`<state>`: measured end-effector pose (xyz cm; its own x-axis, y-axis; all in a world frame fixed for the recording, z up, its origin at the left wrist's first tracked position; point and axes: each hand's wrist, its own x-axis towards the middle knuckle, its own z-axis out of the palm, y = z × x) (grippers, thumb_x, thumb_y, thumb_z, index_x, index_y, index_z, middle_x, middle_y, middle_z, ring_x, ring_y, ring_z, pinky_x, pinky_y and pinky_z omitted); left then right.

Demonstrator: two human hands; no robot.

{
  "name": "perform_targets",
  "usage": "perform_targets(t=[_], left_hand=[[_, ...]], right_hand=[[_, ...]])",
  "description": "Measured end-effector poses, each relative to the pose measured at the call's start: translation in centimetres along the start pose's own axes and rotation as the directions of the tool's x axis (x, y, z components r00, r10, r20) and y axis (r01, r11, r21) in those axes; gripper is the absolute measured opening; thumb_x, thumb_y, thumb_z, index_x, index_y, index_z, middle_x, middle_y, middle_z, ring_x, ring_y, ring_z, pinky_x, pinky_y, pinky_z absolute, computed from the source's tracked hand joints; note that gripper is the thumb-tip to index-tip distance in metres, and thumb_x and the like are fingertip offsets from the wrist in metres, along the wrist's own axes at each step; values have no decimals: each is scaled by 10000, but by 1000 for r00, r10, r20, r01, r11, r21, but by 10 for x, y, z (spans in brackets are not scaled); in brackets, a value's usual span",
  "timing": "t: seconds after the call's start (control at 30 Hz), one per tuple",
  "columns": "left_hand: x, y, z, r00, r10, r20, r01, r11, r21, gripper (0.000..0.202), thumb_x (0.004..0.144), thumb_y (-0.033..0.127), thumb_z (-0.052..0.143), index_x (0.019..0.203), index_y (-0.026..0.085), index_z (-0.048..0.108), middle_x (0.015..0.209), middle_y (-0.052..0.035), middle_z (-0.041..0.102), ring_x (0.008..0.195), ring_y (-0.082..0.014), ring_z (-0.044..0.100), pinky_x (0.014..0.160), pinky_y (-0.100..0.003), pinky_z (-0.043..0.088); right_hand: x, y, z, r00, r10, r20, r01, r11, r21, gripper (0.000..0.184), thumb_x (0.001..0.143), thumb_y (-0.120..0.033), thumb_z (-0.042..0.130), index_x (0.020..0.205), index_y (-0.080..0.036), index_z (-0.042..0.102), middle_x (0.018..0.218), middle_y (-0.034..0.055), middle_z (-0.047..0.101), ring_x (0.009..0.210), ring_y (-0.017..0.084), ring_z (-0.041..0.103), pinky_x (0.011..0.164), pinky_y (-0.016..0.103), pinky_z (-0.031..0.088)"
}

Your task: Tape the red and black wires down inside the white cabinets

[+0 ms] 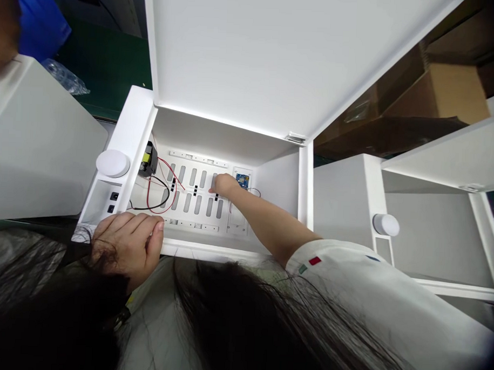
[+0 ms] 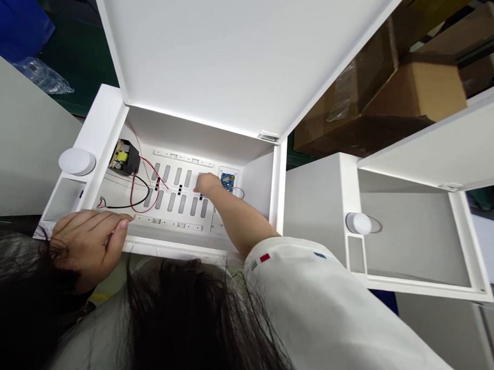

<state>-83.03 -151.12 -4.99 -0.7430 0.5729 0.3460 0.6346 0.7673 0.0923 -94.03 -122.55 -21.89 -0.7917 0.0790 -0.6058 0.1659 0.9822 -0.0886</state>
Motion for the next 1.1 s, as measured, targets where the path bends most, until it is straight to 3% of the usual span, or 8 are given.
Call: perform_targets(t=[0.1,0.27,0.47,0.63,0.77,0.93,1.0,1.1], left_hand=[[0,-1,-1,1000,-3,-6,3,1000,-12,99,819,232,570,892,210,632,797,0,710,753,-237,609,733,-394,412],[0,-2,-3,1000,16,3,-16,1000,-12,100,812,231,582,895,207,633,804,2,711,757,-232,609,735,-387,410],[0,-1,0,1000,2,-10,-2,1000,-3,83,815,232,582,874,209,635,776,0,701,743,-222,601,736,-376,392],[0,0,1,999,-4,-45,4,1000,-11,83,830,235,567,843,205,643,741,-1,683,733,-215,583,729,-365,376],[-1,1,-1,999,-7,-54,6,1000,-19,85,837,236,576,829,198,652,748,-8,683,750,-212,579,742,-359,372],[-2,3,-5,999,-9,-44,8,1000,-22,104,863,222,565,805,188,644,743,-11,679,752,-209,570,758,-358,366],[-4,3,-3,998,5,-59,-7,1000,-24,112,869,225,558,822,186,652,769,-15,690,764,-210,580,767,-362,371],[-11,-1,1,998,-2,-66,-3,997,-78,152,870,315,553,825,225,667,793,-3,703,776,-214,600,785,-373,397]], right_hand=[[-1,1,-5,1000,-25,10,25,998,-57,411,749,-455,735,1002,-134,689,917,134,700,864,253,659,742,321,509],[7,17,-14,994,93,52,-87,992,-95,537,623,-503,820,983,-125,694,909,132,682,897,264,646,756,336,521],[3,20,-9,996,89,31,-86,993,-86,541,658,-554,776,973,-123,687,933,149,681,896,262,646,775,341,498],[-13,16,-15,1000,18,21,-12,965,-261,394,692,-362,805,969,-107,689,989,172,685,1010,299,619,947,416,389],[-35,11,-45,993,62,98,-26,944,-328,391,666,-226,818,1013,-106,685,1086,162,670,1057,301,600,954,412,374],[-121,-13,-105,984,-137,-115,121,983,-136,342,816,-447,669,935,-129,703,973,139,695,926,260,630,741,313,433],[-178,-18,-114,922,-266,-283,269,963,-27,345,865,-498,595,896,-173,708,903,87,702,865,219,625,727,295,417],[-259,-16,-93,794,-357,-491,418,909,15,310,876,-500,590,906,-213,704,893,34,701,882,189,609,815,306,394]])
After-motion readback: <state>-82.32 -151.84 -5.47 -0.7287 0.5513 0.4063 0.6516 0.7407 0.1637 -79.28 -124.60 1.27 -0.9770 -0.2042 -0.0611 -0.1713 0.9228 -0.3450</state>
